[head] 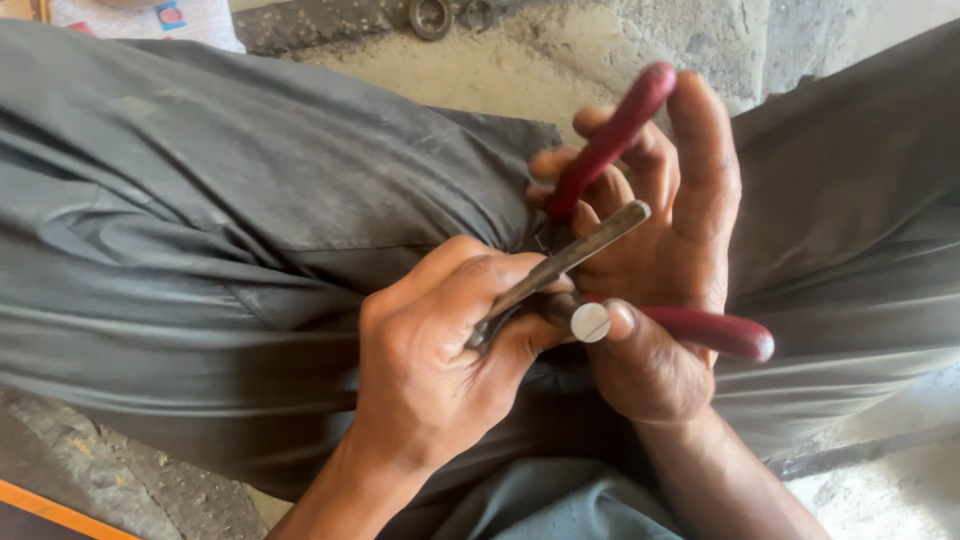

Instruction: The person uses pliers and a screwdriver to adjust a small gear-like mechanical part held between their legs. They repeatedly reposition the tools and the part while seated on the floor.

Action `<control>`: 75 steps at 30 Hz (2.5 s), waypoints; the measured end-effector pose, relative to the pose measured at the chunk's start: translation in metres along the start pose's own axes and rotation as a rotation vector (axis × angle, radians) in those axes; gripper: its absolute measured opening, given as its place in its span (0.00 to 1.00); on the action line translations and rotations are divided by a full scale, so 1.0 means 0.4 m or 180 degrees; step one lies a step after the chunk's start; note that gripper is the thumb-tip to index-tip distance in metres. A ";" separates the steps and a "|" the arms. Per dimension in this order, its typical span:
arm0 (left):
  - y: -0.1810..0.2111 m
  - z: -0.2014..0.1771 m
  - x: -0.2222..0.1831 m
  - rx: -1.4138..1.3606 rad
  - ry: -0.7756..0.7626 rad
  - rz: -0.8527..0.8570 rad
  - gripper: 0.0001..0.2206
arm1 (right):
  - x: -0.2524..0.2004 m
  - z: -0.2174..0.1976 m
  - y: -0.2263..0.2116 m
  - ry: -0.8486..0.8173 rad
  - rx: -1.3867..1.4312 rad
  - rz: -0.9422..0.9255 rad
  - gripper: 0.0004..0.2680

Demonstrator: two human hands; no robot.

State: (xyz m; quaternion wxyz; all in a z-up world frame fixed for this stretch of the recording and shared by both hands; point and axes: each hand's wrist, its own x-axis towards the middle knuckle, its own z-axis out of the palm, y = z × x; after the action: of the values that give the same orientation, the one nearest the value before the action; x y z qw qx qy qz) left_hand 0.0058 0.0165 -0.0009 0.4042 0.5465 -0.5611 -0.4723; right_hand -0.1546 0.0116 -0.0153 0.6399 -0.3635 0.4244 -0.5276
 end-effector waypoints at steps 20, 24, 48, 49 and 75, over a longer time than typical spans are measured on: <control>0.022 -0.073 -0.020 -0.0687 0.0022 0.0239 0.17 | -0.012 -0.018 0.084 0.0274 -0.0266 -0.0783 0.25; 0.009 -0.053 0.005 -0.0593 -0.0374 0.0170 0.15 | 0.009 -0.020 0.068 0.0275 -0.0092 -0.0585 0.27; 0.059 -0.103 0.073 -0.3304 0.0682 -0.0547 0.16 | -0.060 -0.118 -0.047 -0.0038 -0.1047 0.1589 0.32; 0.088 -0.104 0.073 -0.3381 0.0726 -0.0484 0.16 | -0.046 -0.119 -0.038 -0.0288 -0.1206 0.1357 0.30; 0.165 0.013 0.118 -0.1879 0.1226 -0.1183 0.10 | -0.115 0.001 0.028 0.0096 -0.3345 0.0890 0.14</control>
State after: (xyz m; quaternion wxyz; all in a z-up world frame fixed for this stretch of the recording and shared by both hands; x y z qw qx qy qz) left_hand -0.0179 -0.0327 0.0591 0.5494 0.5776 -0.2067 -0.5673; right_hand -0.1540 0.0588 -0.0181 0.4299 -0.5669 0.6844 -0.1594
